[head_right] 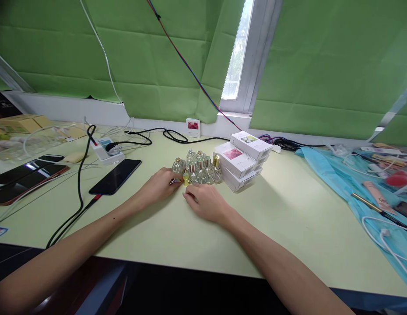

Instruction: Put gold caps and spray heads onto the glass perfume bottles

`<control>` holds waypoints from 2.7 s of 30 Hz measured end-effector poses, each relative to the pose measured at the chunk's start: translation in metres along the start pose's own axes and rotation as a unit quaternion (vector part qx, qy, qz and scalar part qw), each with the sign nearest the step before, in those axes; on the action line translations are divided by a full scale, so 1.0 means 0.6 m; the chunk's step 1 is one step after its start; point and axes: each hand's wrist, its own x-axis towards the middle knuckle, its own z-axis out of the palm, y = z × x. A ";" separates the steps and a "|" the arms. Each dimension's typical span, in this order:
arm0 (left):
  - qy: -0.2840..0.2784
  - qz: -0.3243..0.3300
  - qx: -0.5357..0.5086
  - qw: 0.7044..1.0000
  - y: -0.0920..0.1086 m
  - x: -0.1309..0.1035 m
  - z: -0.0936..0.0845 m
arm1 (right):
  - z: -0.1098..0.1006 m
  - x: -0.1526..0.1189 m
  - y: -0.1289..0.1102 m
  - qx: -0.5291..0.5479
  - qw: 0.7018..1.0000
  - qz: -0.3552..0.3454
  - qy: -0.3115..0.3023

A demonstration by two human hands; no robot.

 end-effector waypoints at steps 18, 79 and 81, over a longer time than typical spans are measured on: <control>0.002 0.018 -0.024 1.000 0.023 -0.018 0.005 | 0.006 0.000 0.006 0.014 0.999 0.037 0.012; 0.162 0.081 -0.191 0.965 -0.016 0.009 -0.028 | -0.030 -0.004 0.023 -0.016 0.994 -0.049 0.093; 0.155 0.095 -0.187 0.966 -0.017 0.010 -0.028 | -0.030 -0.003 0.026 -0.026 0.992 -0.059 0.109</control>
